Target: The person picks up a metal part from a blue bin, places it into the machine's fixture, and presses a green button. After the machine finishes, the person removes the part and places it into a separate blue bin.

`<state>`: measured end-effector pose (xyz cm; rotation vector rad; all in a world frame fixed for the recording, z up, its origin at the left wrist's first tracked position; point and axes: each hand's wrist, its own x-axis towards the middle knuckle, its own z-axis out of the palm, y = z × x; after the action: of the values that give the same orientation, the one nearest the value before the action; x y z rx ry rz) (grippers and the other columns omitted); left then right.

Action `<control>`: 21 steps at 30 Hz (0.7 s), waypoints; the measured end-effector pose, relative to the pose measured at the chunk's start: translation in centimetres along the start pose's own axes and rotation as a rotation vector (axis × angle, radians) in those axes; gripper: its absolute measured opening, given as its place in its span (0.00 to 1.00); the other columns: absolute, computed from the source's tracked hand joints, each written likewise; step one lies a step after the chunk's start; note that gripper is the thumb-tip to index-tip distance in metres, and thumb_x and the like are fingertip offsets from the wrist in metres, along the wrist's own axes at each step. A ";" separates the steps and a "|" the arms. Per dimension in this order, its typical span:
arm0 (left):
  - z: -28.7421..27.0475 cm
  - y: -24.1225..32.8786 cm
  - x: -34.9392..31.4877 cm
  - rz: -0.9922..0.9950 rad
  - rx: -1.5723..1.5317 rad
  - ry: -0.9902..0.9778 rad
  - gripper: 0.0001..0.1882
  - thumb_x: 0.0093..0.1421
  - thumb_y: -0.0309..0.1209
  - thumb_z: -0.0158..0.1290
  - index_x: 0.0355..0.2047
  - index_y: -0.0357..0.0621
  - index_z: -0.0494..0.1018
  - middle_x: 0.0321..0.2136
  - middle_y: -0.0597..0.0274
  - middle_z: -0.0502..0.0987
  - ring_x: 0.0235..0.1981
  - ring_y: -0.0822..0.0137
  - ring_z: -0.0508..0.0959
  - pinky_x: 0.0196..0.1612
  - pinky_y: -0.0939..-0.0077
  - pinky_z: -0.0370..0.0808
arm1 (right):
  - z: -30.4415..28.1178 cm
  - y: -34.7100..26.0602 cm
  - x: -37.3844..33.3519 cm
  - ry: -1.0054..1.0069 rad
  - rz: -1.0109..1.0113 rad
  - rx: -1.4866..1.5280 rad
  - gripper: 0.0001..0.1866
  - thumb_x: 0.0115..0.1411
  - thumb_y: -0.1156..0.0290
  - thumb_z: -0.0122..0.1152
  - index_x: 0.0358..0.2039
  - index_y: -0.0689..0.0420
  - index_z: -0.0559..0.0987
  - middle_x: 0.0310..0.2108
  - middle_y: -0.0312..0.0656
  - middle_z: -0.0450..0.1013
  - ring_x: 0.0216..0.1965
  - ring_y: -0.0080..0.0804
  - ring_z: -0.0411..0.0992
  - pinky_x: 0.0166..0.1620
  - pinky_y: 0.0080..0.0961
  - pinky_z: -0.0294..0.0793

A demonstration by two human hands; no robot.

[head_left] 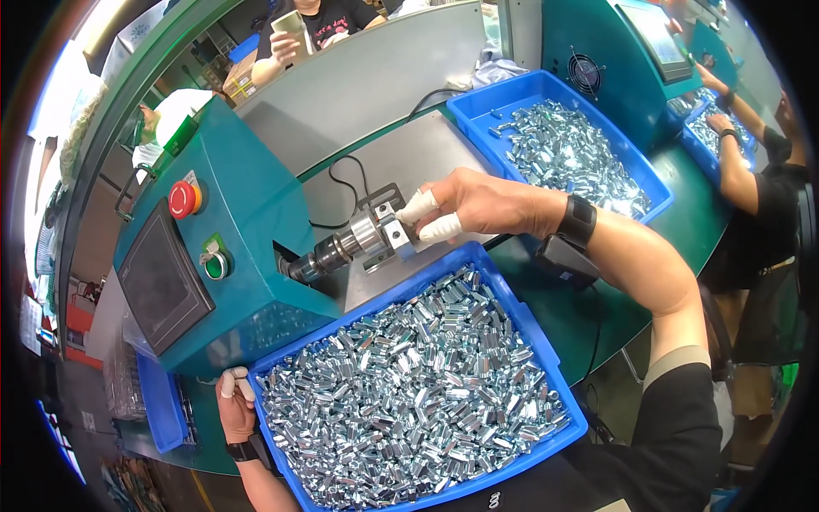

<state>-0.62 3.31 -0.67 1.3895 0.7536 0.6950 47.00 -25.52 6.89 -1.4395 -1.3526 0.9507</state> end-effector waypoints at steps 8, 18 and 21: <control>0.0 -0.3 0.1 0.000 -0.017 -0.003 0.19 0.72 0.43 0.47 0.37 0.37 0.76 0.14 0.64 0.71 0.12 0.76 0.64 0.17 0.85 0.59 | -0.1 0.0 0.1 -0.012 -0.006 -0.007 0.21 0.61 0.65 0.66 0.54 0.57 0.81 0.37 0.34 0.77 0.31 0.19 0.68 0.38 0.19 0.71; 0.4 0.2 0.0 0.008 -0.012 -0.015 0.20 0.71 0.44 0.48 0.38 0.37 0.77 0.15 0.64 0.72 0.13 0.76 0.65 0.18 0.84 0.60 | 0.0 -0.2 0.2 -0.029 -0.009 0.034 0.20 0.63 0.66 0.65 0.54 0.59 0.80 0.42 0.37 0.74 0.34 0.24 0.70 0.39 0.21 0.72; 0.6 0.3 0.0 0.010 -0.007 -0.031 0.20 0.71 0.44 0.48 0.38 0.37 0.77 0.16 0.64 0.73 0.14 0.76 0.65 0.19 0.83 0.60 | -0.2 -0.1 0.1 -0.032 -0.017 0.025 0.20 0.63 0.66 0.64 0.54 0.59 0.80 0.42 0.37 0.74 0.34 0.23 0.69 0.38 0.21 0.72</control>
<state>-0.17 2.98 -0.33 1.3959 0.7200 0.6819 47.16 -25.44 7.09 -1.3967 -1.3698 0.9802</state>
